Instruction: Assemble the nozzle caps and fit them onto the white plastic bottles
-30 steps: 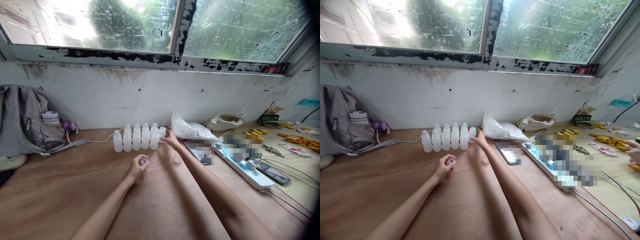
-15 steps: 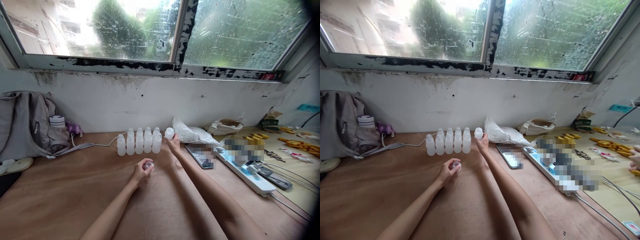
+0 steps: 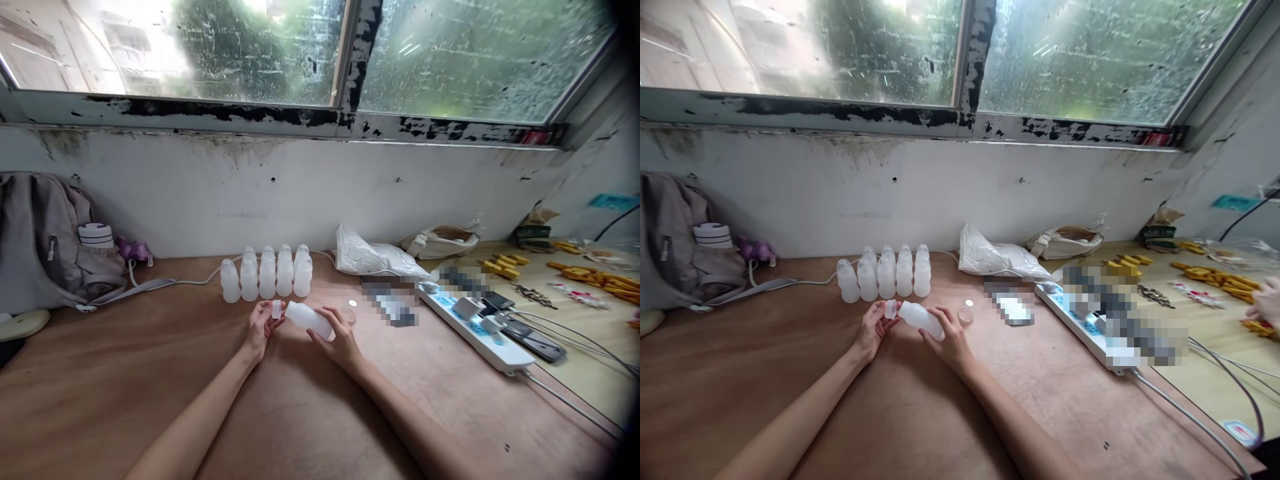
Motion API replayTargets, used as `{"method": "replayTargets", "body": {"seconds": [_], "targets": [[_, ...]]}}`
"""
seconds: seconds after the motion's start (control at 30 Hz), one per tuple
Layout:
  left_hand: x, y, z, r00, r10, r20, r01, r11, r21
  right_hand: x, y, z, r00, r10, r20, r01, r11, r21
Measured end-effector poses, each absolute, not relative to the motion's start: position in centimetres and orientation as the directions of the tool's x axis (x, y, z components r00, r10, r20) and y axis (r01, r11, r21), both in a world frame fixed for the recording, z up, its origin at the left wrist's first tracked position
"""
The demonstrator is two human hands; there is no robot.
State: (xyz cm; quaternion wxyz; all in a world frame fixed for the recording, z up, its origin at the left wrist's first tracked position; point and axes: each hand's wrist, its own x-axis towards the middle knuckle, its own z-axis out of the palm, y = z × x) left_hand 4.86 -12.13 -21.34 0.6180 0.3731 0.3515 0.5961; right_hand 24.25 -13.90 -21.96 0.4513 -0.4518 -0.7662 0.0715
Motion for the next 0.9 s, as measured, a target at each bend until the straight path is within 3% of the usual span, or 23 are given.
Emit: {"method": "replayTargets", "body": {"seconds": [0.33, 0.5, 0.6, 0.7, 0.8, 0.9], "targets": [[5.8, -13.0, -20.8, 0.138, 0.99, 0.017, -0.455, 0.049, 0.889, 24.8, -14.6, -21.4, -0.241, 0.743, 0.625, 0.549, 0.635, -0.543], [5.7, -12.9, -20.8, 0.153, 0.988, 0.018, -0.413, 0.048, 0.91, 24.8, -14.8, -20.5, -0.213, 0.817, 0.536, 0.47, 0.567, -0.677], [5.7, -12.9, -20.8, 0.182, 0.983, 0.015, -0.383, 0.057, 0.922, 24.4, -15.0, -20.1, -0.09, 0.933, 0.347, 0.372, 0.355, -0.858], [5.7, -12.9, -20.9, 0.212, 0.977, 0.017, -0.356, 0.061, 0.933, 23.9, -15.0, -20.0, 0.005, 1.0, -0.002, 0.14, -0.003, -0.99], [5.7, -12.9, -20.9, 0.209, 0.978, 0.009, -0.352, 0.067, 0.934, 24.0, -14.9, -19.6, -0.159, 0.954, -0.254, -0.122, -0.274, -0.954], [5.6, -12.8, -20.8, 0.179, 0.984, -0.017, -0.364, 0.082, 0.928, 24.6, -14.9, -18.9, -0.331, 0.912, -0.243, -0.282, -0.341, -0.897]]}}
